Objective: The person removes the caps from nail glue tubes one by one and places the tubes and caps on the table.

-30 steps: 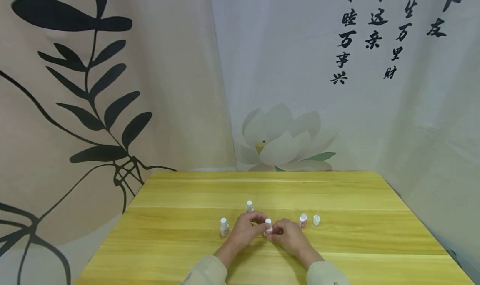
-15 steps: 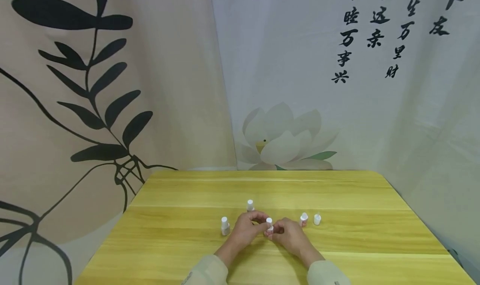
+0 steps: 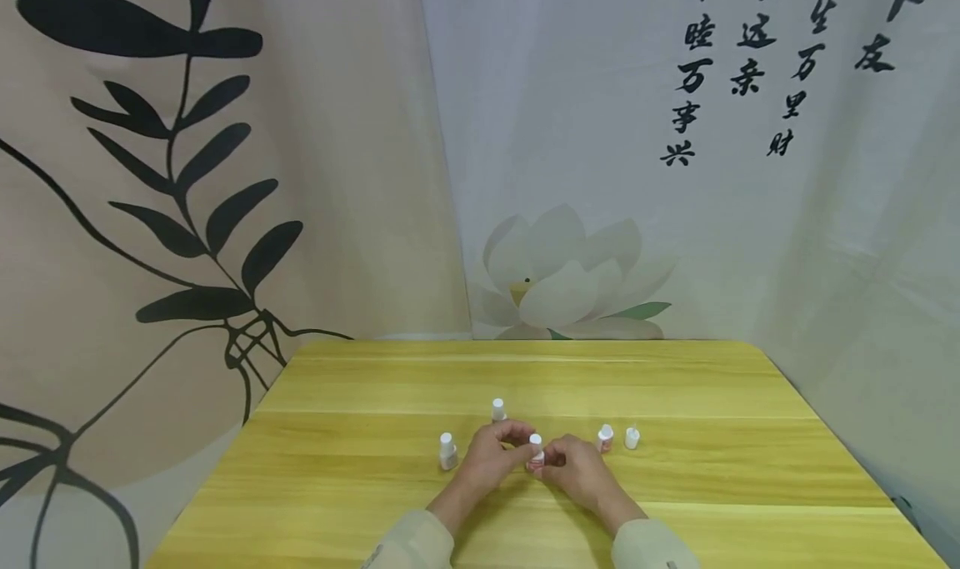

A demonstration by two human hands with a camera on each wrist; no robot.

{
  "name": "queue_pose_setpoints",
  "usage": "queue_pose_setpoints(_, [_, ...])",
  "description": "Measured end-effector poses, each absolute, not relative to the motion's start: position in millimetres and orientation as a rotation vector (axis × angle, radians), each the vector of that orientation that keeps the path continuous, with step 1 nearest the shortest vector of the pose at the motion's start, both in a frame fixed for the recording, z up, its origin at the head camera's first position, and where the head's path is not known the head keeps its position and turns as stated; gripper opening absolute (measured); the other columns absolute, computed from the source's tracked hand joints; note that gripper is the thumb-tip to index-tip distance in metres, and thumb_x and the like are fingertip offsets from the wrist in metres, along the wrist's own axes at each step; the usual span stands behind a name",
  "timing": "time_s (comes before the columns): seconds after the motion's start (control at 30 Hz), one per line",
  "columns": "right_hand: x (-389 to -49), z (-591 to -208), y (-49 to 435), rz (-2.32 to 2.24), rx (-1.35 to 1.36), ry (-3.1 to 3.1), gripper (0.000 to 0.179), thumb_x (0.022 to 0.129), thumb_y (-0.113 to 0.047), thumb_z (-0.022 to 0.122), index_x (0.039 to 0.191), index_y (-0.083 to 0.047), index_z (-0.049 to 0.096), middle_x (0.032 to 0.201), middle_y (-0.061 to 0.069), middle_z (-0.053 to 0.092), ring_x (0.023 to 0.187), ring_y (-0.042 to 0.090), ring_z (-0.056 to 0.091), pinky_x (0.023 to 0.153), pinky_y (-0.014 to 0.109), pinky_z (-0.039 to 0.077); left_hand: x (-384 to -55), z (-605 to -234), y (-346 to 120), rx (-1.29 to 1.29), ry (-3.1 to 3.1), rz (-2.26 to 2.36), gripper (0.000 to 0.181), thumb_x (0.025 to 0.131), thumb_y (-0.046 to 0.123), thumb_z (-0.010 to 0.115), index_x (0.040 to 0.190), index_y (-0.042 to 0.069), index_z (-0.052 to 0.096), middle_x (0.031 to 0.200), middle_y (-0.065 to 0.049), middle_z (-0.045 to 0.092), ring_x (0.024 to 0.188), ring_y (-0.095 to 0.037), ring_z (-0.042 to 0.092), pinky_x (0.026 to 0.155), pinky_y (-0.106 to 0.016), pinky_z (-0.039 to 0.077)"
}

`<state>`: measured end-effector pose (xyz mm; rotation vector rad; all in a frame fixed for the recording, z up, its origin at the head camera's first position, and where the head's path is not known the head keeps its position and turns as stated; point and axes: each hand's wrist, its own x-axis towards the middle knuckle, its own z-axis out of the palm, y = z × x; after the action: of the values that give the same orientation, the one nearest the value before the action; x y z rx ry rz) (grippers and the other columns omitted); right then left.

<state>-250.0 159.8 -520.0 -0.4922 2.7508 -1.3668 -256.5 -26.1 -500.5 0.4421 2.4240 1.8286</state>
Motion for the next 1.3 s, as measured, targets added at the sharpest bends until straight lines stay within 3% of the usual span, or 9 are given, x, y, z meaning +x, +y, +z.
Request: queue_pose_setpoints(1.3, [-249.0, -518.4, 159.4, -1.346, -0.499, 2.767, 0.011, 0.083, -0.024, 0.080, 0.084, -0.017, 0.071, 0.086, -0.003, 0.058, 0.080, 0.013, 0.054, 0.072, 0.030, 0.047, -258.7, -498.9, -26.5, 0.438, 2.432, 1.799, 0.015, 0.087, 0.019, 0.077, 0.100, 0.013, 0.072, 0.094, 0.003, 0.066, 0.093, -0.017, 0.057, 0.072, -0.031, 0.048])
